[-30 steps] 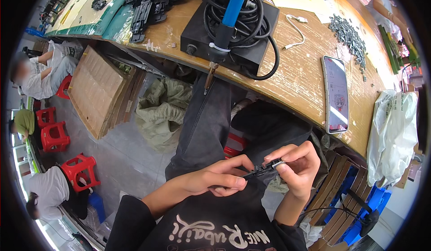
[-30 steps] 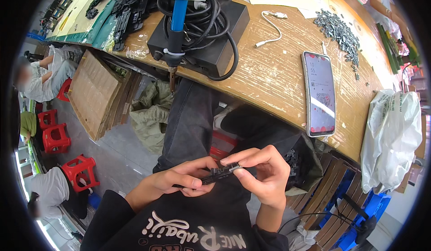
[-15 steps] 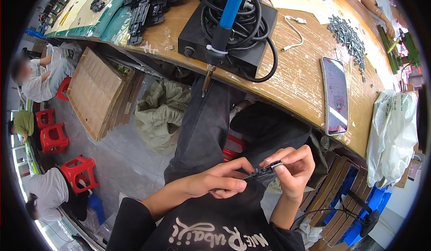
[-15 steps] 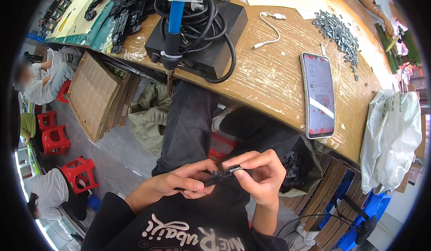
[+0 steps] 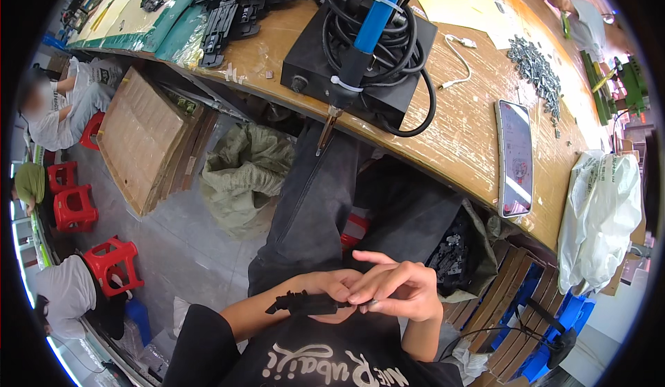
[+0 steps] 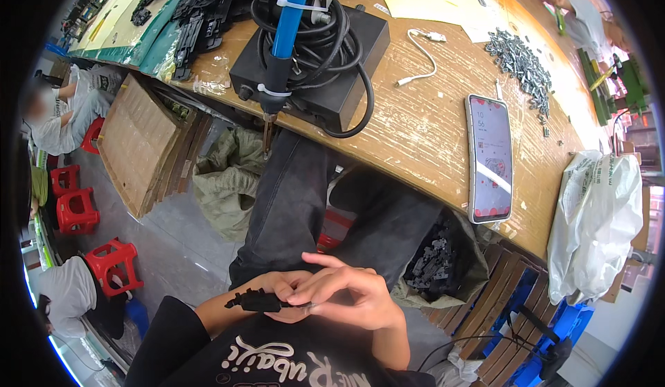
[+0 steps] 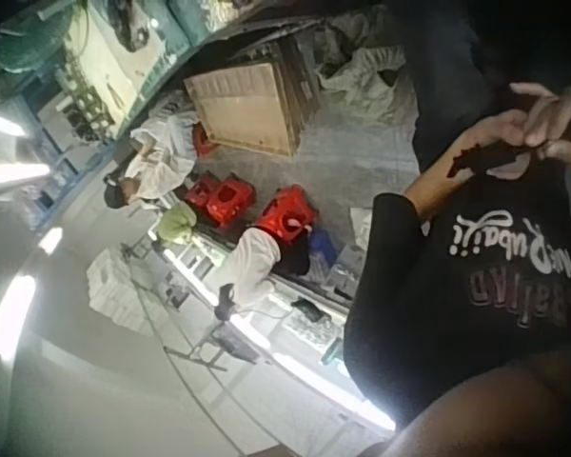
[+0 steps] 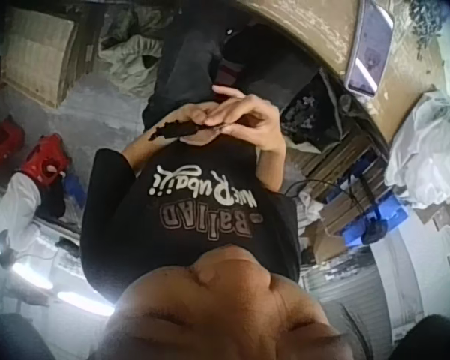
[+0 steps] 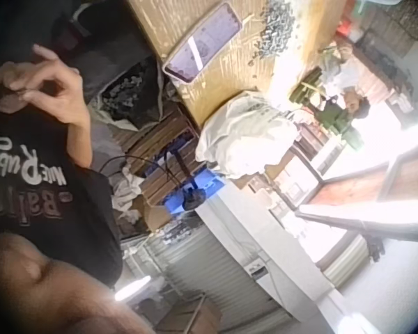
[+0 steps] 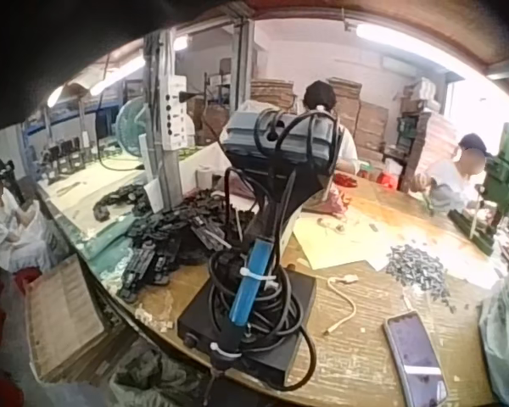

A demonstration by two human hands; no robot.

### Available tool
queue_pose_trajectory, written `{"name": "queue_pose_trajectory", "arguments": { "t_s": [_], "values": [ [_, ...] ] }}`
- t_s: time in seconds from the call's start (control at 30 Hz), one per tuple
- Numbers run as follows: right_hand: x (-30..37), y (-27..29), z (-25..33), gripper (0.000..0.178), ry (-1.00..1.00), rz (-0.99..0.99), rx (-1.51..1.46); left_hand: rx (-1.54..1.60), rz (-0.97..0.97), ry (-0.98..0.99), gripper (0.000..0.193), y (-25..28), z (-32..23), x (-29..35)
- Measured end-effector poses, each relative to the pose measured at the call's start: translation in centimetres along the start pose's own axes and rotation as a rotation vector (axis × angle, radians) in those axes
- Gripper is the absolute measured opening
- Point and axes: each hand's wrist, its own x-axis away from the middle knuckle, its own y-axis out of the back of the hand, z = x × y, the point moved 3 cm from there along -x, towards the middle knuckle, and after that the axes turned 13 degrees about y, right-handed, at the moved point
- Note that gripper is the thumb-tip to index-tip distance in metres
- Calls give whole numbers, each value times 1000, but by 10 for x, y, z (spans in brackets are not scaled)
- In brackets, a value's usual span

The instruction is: Assembling small black plastic parts and springs at a manufacturing workbench.

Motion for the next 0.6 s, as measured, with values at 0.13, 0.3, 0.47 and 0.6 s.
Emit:
{"name": "queue_pose_trajectory", "arguments": {
  "t_s": [0.13, 0.3, 0.47, 0.6],
  "values": [
    [3, 1, -10, 13, -14, -92, -121, 32, -105, -12, 51, 1, -7, 7],
    [-8, 3, -21, 14, 26, 5, 51, -58, -192, -133, 54, -14, -18, 15],
    [-15, -4, -39, 34, -189, -508, 114, -328, -920, -729, 26, -15, -48, 36],
    [-11, -4, -47, 39, -437, -452, 21, -398, -1280, -1044, 19, -26, -70, 49]
  ]
}}
